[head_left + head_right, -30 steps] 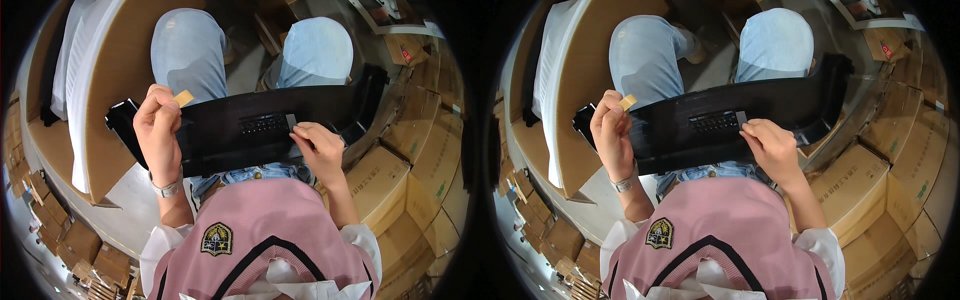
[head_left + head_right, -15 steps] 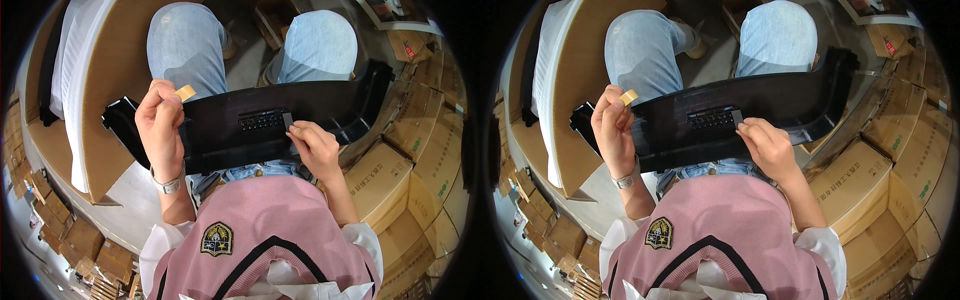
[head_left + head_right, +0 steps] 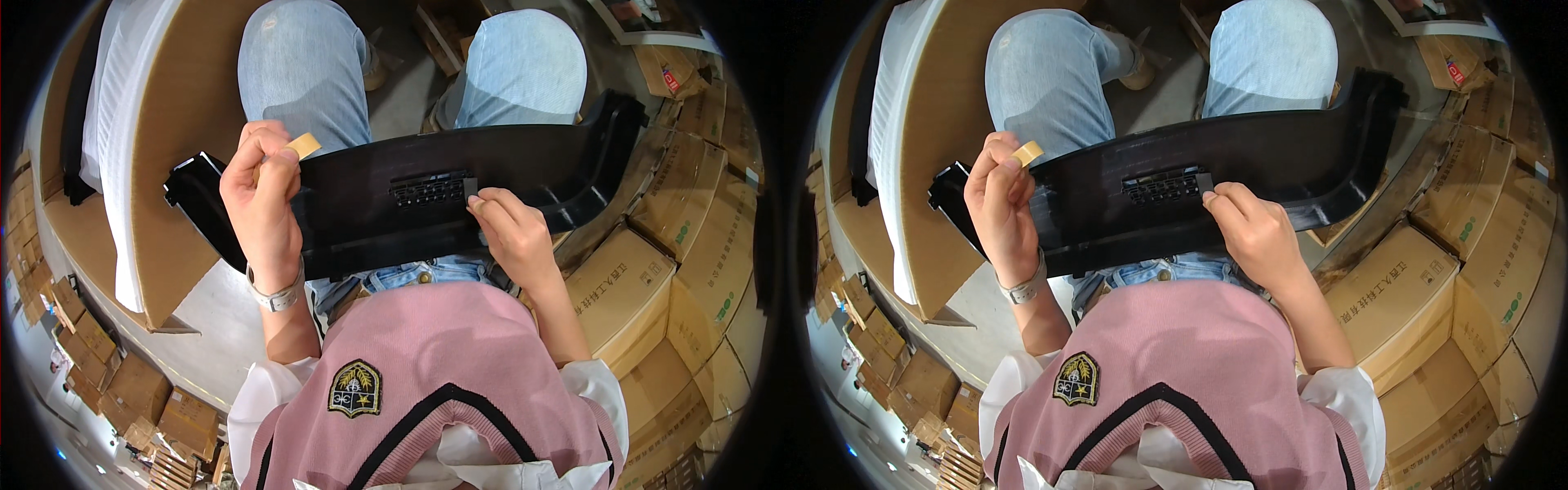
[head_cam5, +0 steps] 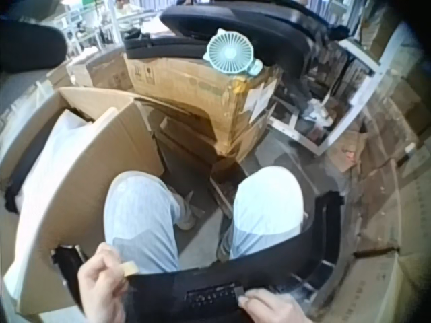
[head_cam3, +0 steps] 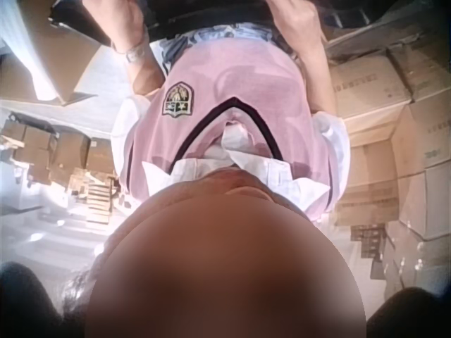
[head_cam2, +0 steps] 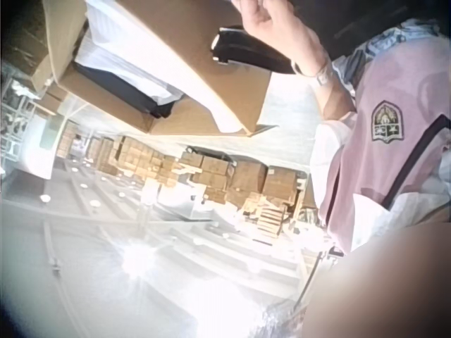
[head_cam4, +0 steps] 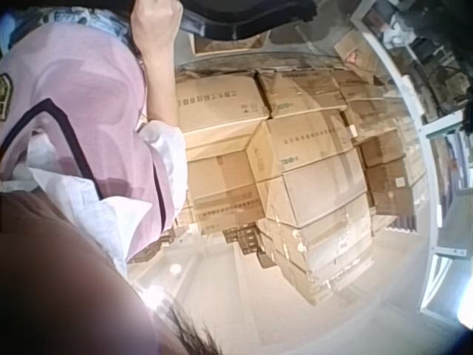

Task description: Unpacking plastic components from a box and applying small labels or stickers to them.

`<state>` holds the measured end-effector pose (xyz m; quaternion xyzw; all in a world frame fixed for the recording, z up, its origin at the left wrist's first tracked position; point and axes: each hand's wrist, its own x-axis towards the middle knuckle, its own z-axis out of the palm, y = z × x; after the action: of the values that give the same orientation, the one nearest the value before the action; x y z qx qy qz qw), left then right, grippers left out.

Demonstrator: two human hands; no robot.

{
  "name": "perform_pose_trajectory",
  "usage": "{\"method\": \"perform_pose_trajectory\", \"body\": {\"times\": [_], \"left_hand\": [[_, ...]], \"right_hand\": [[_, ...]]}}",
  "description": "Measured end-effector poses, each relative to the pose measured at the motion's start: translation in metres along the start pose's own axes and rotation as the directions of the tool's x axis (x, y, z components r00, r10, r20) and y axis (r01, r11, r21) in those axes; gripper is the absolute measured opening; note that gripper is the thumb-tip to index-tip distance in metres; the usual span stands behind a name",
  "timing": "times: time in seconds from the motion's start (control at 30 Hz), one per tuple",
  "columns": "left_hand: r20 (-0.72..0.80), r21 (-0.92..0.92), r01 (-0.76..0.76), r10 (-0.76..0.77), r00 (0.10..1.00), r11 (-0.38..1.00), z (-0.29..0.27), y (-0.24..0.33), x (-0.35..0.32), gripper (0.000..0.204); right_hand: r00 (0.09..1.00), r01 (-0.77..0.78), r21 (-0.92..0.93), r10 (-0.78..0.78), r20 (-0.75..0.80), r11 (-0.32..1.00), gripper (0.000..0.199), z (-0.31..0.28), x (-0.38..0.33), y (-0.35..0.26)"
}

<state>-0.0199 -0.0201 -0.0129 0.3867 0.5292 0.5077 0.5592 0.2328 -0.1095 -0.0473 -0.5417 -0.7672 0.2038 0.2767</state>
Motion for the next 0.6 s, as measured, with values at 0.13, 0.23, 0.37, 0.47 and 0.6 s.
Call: {"method": "perform_pose_trajectory", "body": {"times": [0.13, 0.23, 0.37, 0.47, 0.6], "left_hand": [[-0.009, 0.094, -0.021, 0.022, 1.000, 0.995, 0.002, -0.001, -0.003, 0.010], [-0.014, 0.057, -0.022, 0.022, 1.000, 0.998, 0.006, -0.003, -0.002, 0.011], [0.009, 0.019, -0.062, 0.062, 0.998, 0.998, 0.007, 0.005, 0.002, 0.011], [0.102, 0.020, -0.153, 0.151, 0.983, 0.988, 0.005, 0.015, 0.002, 0.012], [0.201, 0.009, -0.074, 0.070, 0.977, 0.997, -0.008, 0.014, 0.009, 0.014]], "right_hand": [[0.997, 0.005, -0.066, 0.000, 0.075, 0.998, 0.013, -0.003, -0.005, -0.001], [0.990, 0.021, -0.103, -0.007, 0.140, 0.994, 0.020, -0.008, -0.004, 0.000], [0.943, 0.078, -0.234, 0.004, 0.331, 0.969, 0.026, -0.033, 0.012, -0.007], [0.886, 0.065, -0.288, 0.078, 0.457, 0.955, 0.034, -0.054, 0.021, -0.009], [0.941, -0.015, 0.031, 0.003, 0.337, 0.999, 0.037, -0.046, 0.030, 0.001]]}}
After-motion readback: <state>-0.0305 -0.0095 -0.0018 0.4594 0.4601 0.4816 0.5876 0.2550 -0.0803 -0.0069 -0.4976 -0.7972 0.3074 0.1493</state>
